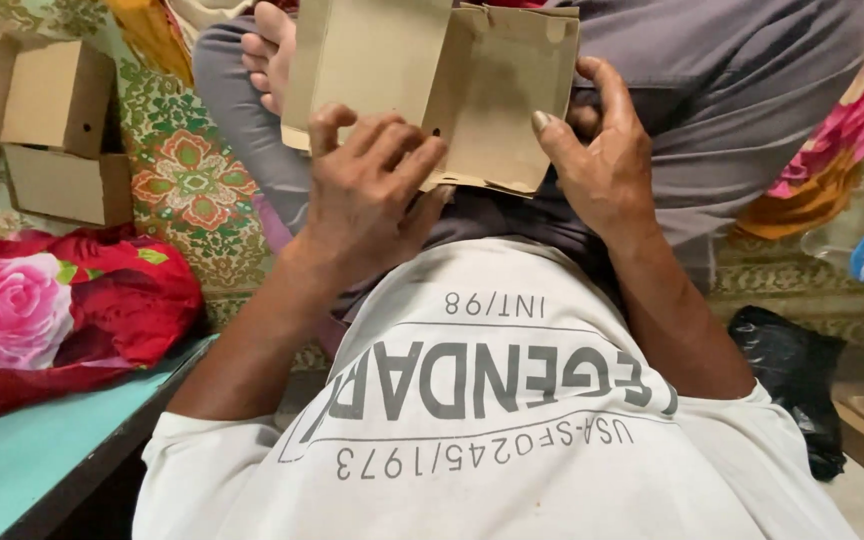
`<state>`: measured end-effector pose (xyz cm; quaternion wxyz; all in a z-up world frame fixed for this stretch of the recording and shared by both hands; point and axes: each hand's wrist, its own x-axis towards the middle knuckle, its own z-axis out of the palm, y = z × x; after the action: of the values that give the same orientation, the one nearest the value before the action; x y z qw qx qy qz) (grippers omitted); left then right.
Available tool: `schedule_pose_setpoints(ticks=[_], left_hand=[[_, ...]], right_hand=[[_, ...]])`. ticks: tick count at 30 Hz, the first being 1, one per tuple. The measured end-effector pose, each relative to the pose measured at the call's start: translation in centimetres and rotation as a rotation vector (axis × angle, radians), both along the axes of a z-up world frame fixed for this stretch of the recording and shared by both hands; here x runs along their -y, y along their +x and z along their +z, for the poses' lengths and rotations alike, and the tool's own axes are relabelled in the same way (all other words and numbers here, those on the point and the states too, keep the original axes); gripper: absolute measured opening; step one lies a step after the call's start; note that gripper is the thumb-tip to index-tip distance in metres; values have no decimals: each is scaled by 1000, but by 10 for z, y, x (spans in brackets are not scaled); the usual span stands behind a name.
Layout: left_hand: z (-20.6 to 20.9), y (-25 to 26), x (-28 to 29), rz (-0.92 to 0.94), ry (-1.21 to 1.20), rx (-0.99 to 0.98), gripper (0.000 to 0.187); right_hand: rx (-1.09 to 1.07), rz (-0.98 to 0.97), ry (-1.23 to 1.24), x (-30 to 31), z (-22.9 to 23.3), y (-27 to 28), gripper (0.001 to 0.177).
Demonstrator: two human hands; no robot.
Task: Manually assembling a small cardboard box by folding flaps and tucking them into place.
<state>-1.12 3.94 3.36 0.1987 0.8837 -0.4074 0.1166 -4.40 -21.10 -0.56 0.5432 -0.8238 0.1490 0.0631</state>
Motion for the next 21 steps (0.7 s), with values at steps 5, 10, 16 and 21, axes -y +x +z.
schedule_pose_setpoints(ticks=[5,10,16,21], left_hand=[[-6,-5,-22,-7,33,-93,33],[-11,-4,-12,-6,-14,-3,48],[-15,10,8,153,-96,105,37],[-17,20,14,78,-166,-8,20]], right_hand=[[-40,9,181,11,1,14,50],[-41,53,137,24,21,44,44],[-55,96,138,43,-1,81,53],[-182,116,83,34,1,90,52]])
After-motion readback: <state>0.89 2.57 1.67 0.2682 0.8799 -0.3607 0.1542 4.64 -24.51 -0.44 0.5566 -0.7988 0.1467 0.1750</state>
